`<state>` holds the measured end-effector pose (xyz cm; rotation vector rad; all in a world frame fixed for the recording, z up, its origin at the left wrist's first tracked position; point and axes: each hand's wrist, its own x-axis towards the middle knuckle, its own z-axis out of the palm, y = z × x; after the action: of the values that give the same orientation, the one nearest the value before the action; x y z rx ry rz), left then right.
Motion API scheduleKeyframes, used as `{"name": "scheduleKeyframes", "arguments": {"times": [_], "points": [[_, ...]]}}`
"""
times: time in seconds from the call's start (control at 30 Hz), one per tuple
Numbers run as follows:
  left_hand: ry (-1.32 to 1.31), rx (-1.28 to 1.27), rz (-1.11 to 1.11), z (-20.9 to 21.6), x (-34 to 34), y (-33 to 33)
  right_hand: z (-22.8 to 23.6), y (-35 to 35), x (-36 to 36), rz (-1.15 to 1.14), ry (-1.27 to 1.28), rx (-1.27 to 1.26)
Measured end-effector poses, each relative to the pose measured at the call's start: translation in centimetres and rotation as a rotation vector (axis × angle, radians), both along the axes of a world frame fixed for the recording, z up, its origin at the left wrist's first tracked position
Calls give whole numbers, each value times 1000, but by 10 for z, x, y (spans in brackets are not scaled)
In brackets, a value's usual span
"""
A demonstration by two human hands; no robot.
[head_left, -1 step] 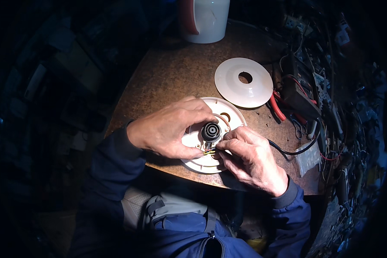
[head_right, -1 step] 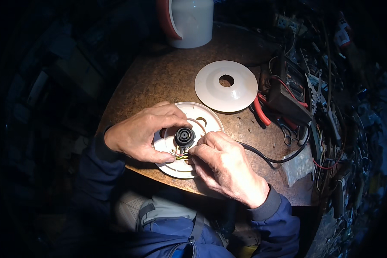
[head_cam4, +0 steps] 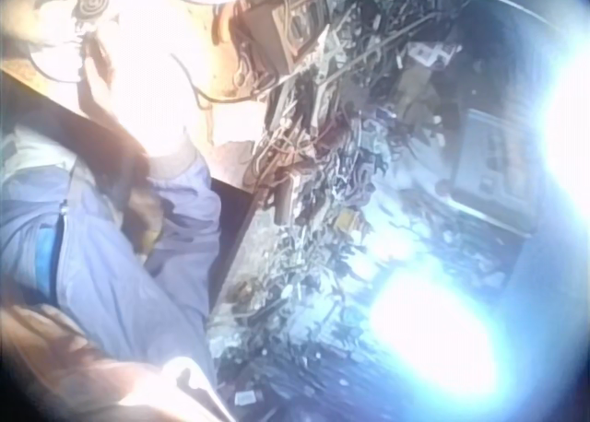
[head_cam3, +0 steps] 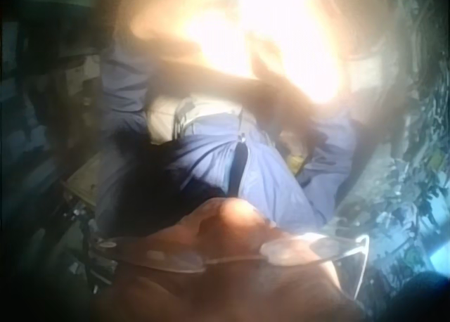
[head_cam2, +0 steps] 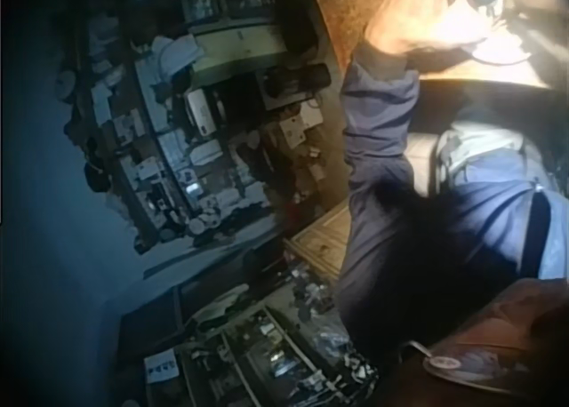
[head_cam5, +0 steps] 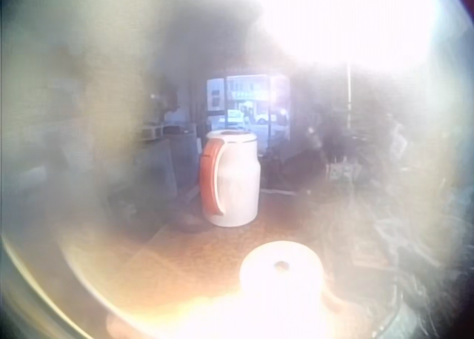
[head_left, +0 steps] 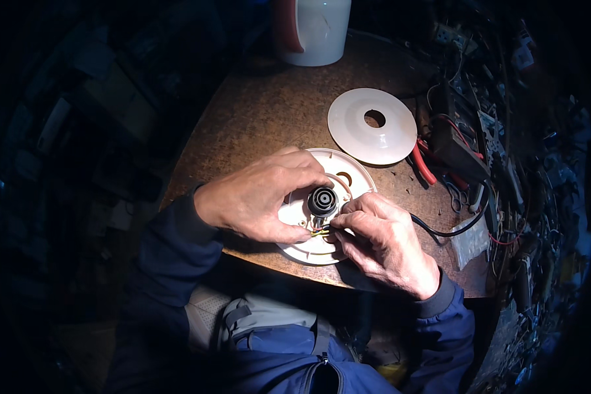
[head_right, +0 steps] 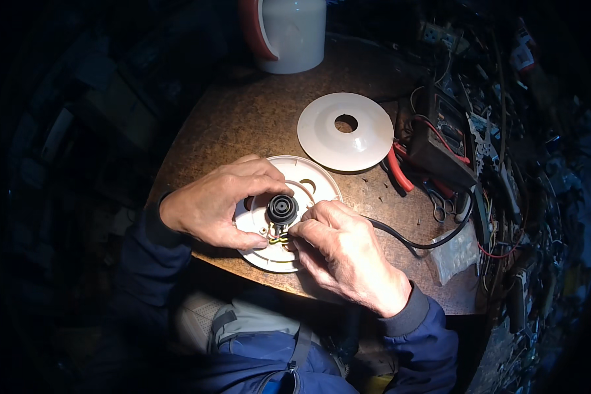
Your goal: The person assembles a ceiling light fixture by connecting wires to a socket, securing the socket into the base, and fastening the cover plate with screws. The person uses a screwdriver to tighten the screws and completes the assembly.
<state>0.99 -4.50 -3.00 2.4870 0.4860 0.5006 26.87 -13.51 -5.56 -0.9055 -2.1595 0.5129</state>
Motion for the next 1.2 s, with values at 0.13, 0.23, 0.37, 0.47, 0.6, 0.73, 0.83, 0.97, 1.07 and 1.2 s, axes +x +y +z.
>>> {"name": "scheduleKeyframes", "arguments": {"times": [0.13, 0.23, 0.37, 0.47, 0.6, 0.73, 0.83, 0.97, 1.07, 1.2], "points": [[-3, 9, 1, -2, -1, 0, -4, 1, -2, 4, 34, 61], [-21, 16, 2, -7, -3, 2, -5, -3, -9, -31, 17, 117], [4, -12, 11, -7, -3, 3, -6, -1, -21, -34, -16, 351], [-40, -32, -4, -6, -4, 3, -7, -2, -20, -29, -85, 375], [-36, -49, 47, -9, 0, 0, -6, -5, -19, -103, -63, 264], [-32, 4, 50, -16, 6, 1, -4, -5, -17, -102, -69, 193], [-49, 7, 19, -16, 5, 3, -5, -4, -13, -83, -61, 142], [-35, -1, 21, -14, 2, 2, -3, -5, -13, -71, -58, 130], [23, 13, 7, -13, 2, 3, -8, -6, -16, -65, -10, 191], [14, 60, -20, -6, -1, 0, -9, -4, -17, -51, 3, 178]]}}
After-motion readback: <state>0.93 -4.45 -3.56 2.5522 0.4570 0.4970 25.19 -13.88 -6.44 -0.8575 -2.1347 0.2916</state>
